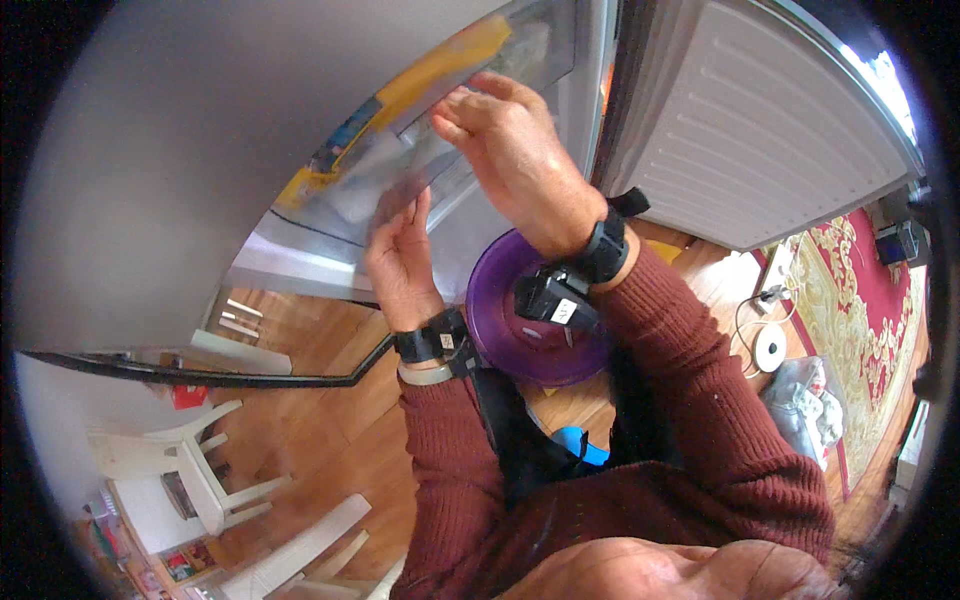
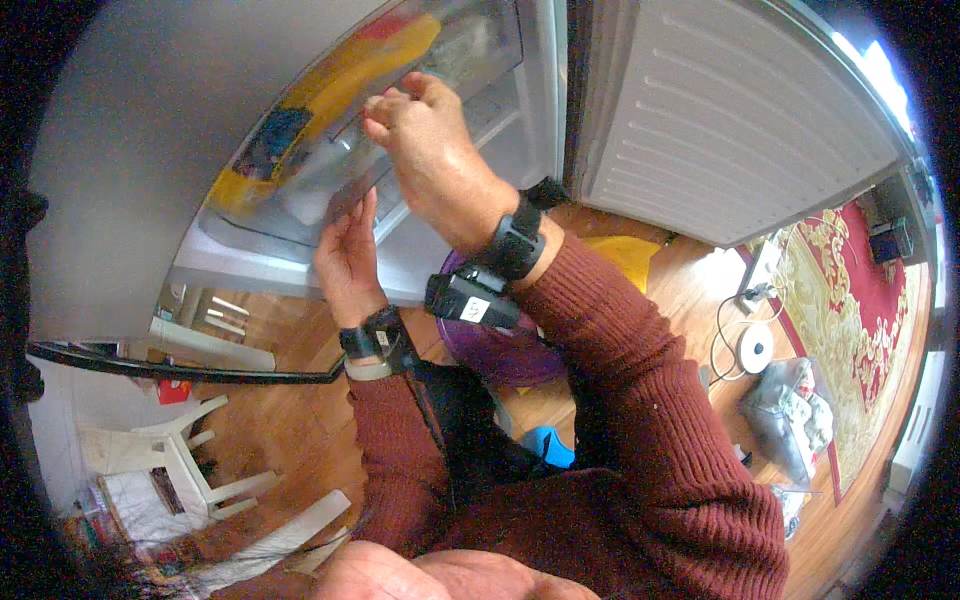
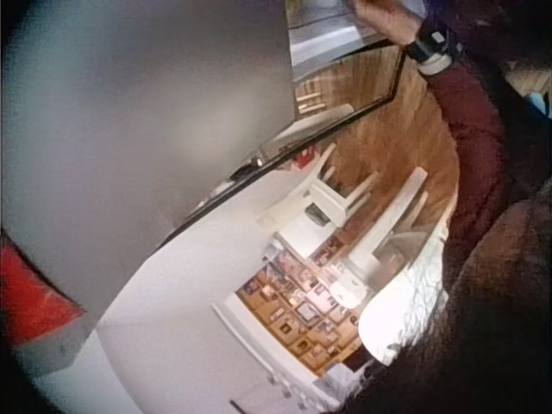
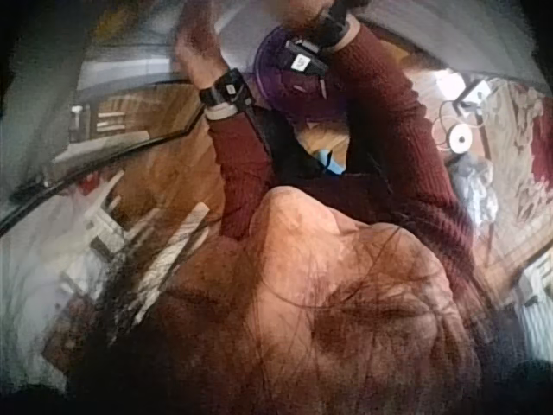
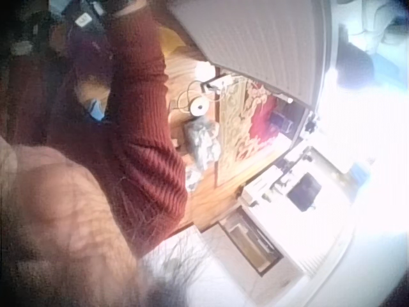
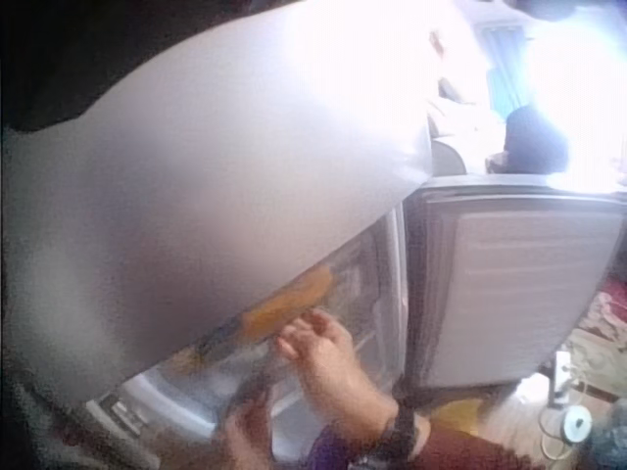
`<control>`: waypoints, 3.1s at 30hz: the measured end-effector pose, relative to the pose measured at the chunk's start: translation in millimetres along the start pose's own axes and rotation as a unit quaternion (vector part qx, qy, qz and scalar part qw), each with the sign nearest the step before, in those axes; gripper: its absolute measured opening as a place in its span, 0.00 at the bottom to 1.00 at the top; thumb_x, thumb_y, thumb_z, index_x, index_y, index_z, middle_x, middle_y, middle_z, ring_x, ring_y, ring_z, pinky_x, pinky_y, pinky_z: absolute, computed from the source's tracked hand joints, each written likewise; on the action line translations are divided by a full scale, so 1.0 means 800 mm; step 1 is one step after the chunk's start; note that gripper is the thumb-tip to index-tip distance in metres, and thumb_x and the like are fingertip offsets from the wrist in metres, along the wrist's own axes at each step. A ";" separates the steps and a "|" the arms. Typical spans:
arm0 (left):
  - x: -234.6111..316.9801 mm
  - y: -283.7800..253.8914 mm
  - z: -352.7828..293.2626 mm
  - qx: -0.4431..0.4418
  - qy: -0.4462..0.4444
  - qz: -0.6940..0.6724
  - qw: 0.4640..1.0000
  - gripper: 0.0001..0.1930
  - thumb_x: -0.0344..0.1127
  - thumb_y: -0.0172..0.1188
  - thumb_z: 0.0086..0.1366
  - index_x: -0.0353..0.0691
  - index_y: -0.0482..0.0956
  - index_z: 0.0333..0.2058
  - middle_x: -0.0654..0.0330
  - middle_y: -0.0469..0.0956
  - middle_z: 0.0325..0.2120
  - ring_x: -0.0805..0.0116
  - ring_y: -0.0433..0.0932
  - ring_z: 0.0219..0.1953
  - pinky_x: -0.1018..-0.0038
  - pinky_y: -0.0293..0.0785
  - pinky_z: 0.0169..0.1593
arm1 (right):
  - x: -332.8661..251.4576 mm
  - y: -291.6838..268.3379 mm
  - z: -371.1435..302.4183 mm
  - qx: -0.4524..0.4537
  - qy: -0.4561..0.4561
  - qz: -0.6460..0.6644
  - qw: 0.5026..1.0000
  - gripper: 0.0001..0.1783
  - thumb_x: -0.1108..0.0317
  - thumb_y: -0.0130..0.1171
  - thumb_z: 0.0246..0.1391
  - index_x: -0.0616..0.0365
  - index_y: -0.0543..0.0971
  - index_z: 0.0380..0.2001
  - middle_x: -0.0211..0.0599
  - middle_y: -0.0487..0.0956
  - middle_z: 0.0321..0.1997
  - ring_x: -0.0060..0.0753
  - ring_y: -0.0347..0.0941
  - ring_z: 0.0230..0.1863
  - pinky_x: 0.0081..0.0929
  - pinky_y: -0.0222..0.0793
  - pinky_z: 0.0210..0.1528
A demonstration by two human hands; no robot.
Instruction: The person uses a hairdryer to melt frost inside a freezer compartment, then scrapes and wipes the interior surfaces with their hands. The person moves the hairdryer across the frosted area and removes loosened ice and water by hand.
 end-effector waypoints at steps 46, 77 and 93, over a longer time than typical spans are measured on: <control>-0.003 0.013 -0.007 -0.019 0.080 0.116 0.990 0.22 0.23 0.45 0.58 0.18 0.74 0.50 0.41 0.79 0.52 0.44 0.79 0.57 0.54 0.73 0.66 | 0.016 -0.009 0.031 -0.074 -0.003 0.097 0.992 0.03 0.72 0.55 0.65 0.59 0.73 0.38 0.31 0.73 0.34 0.30 0.72 0.38 0.39 0.72 0.58; -0.013 0.012 -0.031 -0.006 0.050 0.087 0.995 0.24 0.23 0.47 0.57 0.18 0.74 0.52 0.39 0.79 0.52 0.40 0.77 0.59 0.51 0.72 0.67 | 0.003 -0.069 0.041 -0.240 0.070 0.129 0.960 0.15 0.75 0.52 0.68 0.75 0.73 0.54 0.54 0.74 0.59 0.50 0.69 0.67 0.48 0.57 0.77; -0.002 0.019 -0.015 0.013 0.046 0.116 0.992 0.23 0.21 0.45 0.53 0.13 0.72 0.47 0.32 0.77 0.53 0.37 0.76 0.60 0.52 0.72 0.67 | 0.016 -0.056 0.059 -0.246 0.084 0.160 0.952 0.14 0.75 0.53 0.68 0.74 0.72 0.53 0.52 0.76 0.57 0.50 0.70 0.65 0.52 0.58 0.76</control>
Point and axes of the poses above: each hand's wrist, its own z-axis towards the middle knuckle, its own y-axis out of the palm, x = y × z, the point moved 2 cm from there along z, towards the middle knuckle
